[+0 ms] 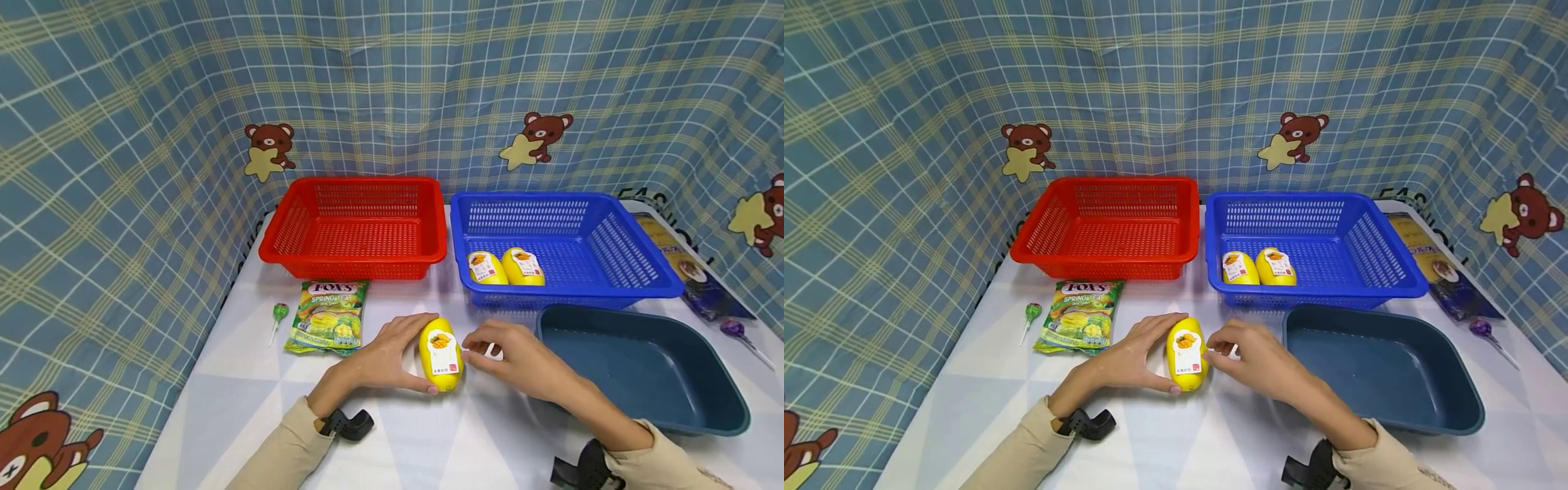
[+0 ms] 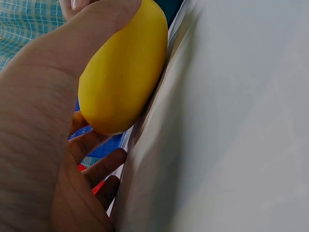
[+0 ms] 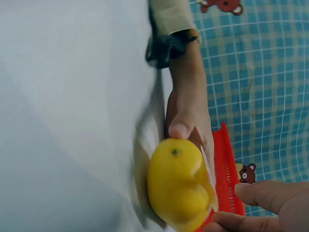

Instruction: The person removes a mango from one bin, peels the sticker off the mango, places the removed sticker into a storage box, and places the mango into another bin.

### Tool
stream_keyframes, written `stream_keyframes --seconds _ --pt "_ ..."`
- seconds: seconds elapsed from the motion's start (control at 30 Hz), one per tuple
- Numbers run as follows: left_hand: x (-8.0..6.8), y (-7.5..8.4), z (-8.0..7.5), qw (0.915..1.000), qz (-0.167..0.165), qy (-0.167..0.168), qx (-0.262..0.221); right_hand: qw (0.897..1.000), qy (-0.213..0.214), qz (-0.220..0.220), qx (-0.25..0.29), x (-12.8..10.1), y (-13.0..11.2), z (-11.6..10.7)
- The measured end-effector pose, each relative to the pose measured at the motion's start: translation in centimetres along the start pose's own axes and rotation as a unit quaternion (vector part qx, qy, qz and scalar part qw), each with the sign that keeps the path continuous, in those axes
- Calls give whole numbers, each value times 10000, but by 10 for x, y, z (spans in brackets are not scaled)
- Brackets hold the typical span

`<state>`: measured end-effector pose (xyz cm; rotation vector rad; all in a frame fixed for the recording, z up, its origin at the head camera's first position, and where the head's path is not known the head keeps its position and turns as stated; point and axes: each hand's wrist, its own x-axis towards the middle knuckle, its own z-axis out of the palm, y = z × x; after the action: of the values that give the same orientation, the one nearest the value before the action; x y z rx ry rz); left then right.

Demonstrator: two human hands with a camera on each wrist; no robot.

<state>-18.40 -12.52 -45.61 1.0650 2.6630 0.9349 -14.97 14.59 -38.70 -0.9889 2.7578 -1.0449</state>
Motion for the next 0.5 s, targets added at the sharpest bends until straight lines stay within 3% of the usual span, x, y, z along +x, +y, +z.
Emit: stream_keyframes --seconds 0.17,0.33,0.5 --pt "1 -1 2 10000 64 34 -13 9947 -194 720 709 6 3 9" --pt "1 -1 2 9999 115 48 -9 9769 -243 1540 1460 12 5 17" --pt "1 -1 0 9997 184 129 54 9705 -117 1698 1707 18 1 19"
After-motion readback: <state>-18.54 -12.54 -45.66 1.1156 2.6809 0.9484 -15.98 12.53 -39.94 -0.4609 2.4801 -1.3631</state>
